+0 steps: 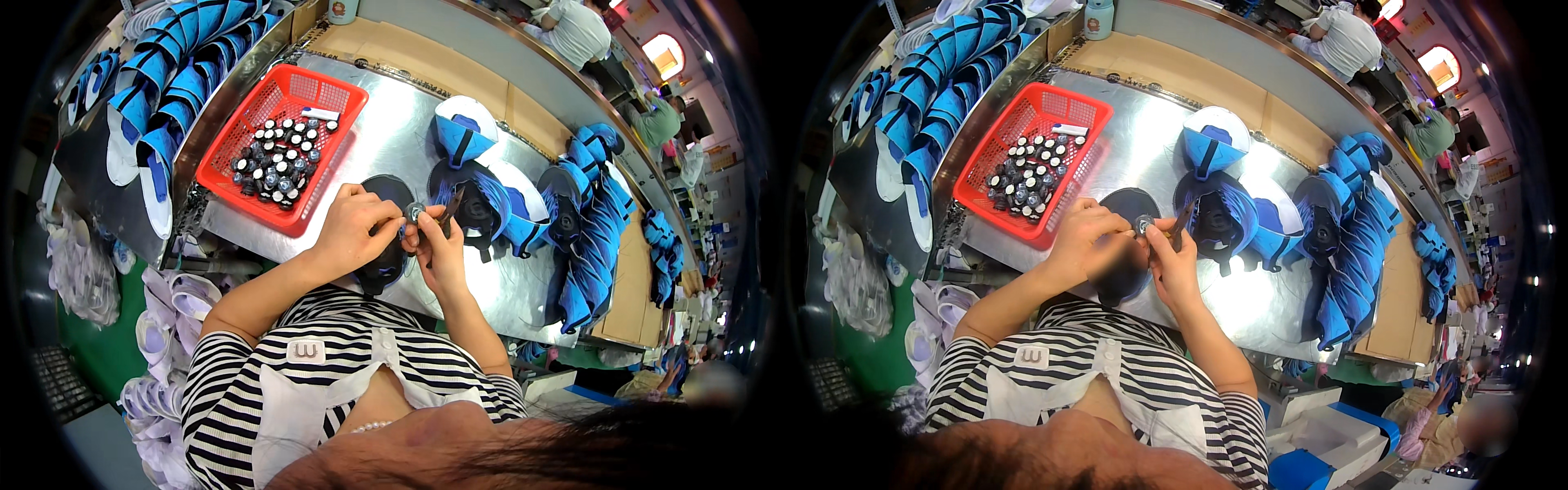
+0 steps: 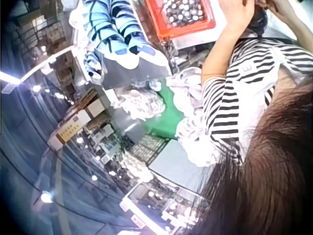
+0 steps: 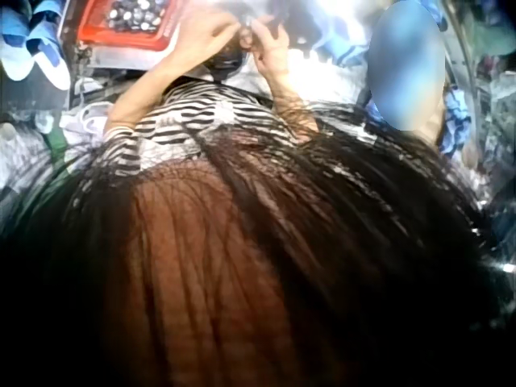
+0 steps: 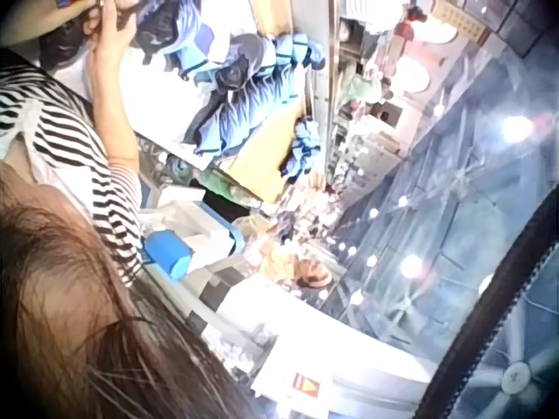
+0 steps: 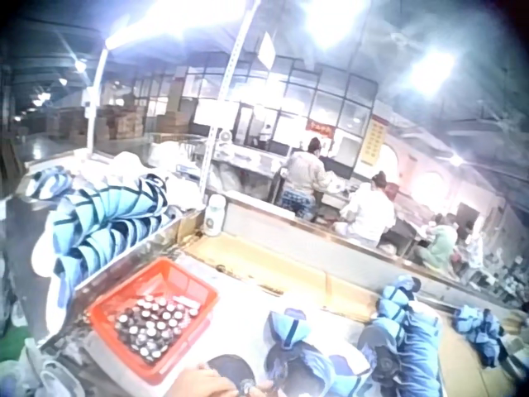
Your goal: The person picks up components from a red basket and attaches them to blue and black shoe upper pieces using a handheld tool.
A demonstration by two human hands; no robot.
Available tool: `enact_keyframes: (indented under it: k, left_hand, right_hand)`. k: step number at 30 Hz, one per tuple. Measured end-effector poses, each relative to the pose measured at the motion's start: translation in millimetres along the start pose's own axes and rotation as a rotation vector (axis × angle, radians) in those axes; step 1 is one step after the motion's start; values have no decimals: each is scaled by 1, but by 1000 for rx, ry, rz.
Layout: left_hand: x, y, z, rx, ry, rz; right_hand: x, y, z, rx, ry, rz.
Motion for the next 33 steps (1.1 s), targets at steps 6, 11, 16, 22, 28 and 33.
enact_keyframes:
  k: [6, 11, 16, 22, 28, 33]
  left_hand:
    - [-13, 13, -4, -802, 92, 464]
    - [-11, 13, -8, -975, 33, 465]
    - [-20, 11, -23, -966, -215, 508]
    - [-16, 24, -22, -1483, -432, 556]
    - [-19, 37, -10, -1130, -418, 447]
    - [-23, 21, -11, -814, 256, 526]
  right_hand:
    - [-7, 16, -4, -461, 46, 109]
    - [6, 32, -15, -582, 115, 180]
    - [7, 16, -18, -485, 6, 328]
    - [-6, 28, -6, 49, 294, 82]
    - [-8, 41, -4, 88, 280, 107]
    - [-6, 38, -4, 86, 303, 100]
Point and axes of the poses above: each hand's wrist, its own x-axis towards the middle knuckle, its own z-axis out of the back of the hand, y = z × x, the point moved 2 cm from there along x, towards the middle knuckle, and after that the axes turned 12 degrees about -z, right-handed, at the moved point
